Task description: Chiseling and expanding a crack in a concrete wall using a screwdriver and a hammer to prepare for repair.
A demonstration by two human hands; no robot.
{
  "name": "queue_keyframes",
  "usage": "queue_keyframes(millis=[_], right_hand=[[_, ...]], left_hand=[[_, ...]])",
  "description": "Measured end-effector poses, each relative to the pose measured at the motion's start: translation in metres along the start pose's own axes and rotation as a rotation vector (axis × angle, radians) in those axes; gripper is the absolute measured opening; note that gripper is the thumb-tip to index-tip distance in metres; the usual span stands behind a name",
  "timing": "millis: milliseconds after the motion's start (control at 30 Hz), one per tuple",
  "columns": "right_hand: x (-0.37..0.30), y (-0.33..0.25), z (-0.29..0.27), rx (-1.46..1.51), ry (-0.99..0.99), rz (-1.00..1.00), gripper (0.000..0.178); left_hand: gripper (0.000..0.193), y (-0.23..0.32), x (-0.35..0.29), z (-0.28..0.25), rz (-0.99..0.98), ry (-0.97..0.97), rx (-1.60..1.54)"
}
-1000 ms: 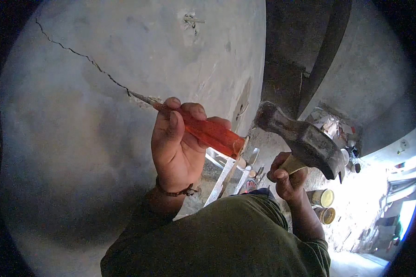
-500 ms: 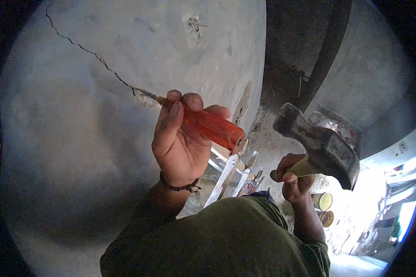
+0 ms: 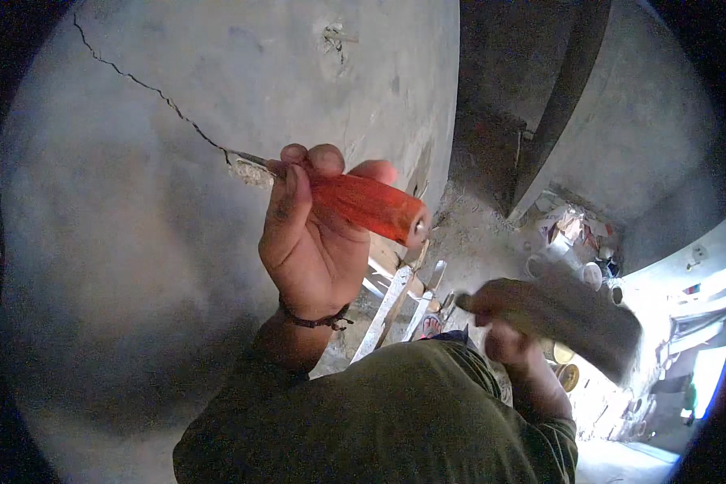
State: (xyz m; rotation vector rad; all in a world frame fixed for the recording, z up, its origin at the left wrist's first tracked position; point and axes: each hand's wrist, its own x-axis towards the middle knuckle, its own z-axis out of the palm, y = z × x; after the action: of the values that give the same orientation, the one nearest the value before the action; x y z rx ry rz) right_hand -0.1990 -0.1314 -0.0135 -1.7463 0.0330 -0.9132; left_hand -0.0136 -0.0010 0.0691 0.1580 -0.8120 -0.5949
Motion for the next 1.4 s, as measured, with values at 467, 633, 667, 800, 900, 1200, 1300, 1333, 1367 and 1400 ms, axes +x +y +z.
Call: queue_keyframes(millis=[467, 633, 667, 800, 900, 1200, 1300, 1333, 1367, 1400], right_hand=[[0.009, -0.010, 0.004, -0.015, -0.038, 0.097, 0.045], [0.010, -0.010, -0.003, 0.260, 0.215, 0.013, 0.045], [0.013, -0.012, 0.001, 0.334, 0.320, -0.116, 0.048], [0.008, -0.007, 0.000, 0.449, 0.207, -0.223, 0.046], [0.003, 0.003, 0.000, -0.148, -0.123, 0.076, 0.048], [-0.004, 0.004, -0.011, 0.163, 0.135, 0.196, 0.055], [-0.001, -0.002, -0.011, 0.155, 0.126, 0.215, 0.053], [-0.002, -0.001, -0.011, 0.156, 0.117, 0.207, 0.052], [-0.003, 0.000, -0.011, 0.157, 0.109, 0.199, 0.052], [-0.003, -0.001, -0.012, 0.154, 0.109, 0.200, 0.052]], left_hand=[[0.018, -0.004, 0.012, 0.009, 0.034, 0.088, -0.005], [0.019, 0.001, 0.010, 0.009, 0.039, 0.112, -0.016], [0.017, 0.000, 0.009, 0.007, 0.049, 0.107, -0.018], [0.019, -0.003, 0.011, 0.010, 0.076, 0.103, 0.045], [0.018, 0.001, 0.007, 0.007, 0.051, 0.202, 0.087], [0.021, -0.023, -0.031, 0.015, -0.190, 0.210, 0.278], [0.018, -0.016, -0.025, 0.012, -0.152, 0.139, 0.155], [0.017, -0.013, -0.021, 0.008, -0.098, 0.119, 0.103], [0.015, -0.007, -0.018, 0.001, -0.091, 0.079, 0.103], [0.015, -0.003, -0.015, -0.001, -0.090, 0.079, 0.100]])
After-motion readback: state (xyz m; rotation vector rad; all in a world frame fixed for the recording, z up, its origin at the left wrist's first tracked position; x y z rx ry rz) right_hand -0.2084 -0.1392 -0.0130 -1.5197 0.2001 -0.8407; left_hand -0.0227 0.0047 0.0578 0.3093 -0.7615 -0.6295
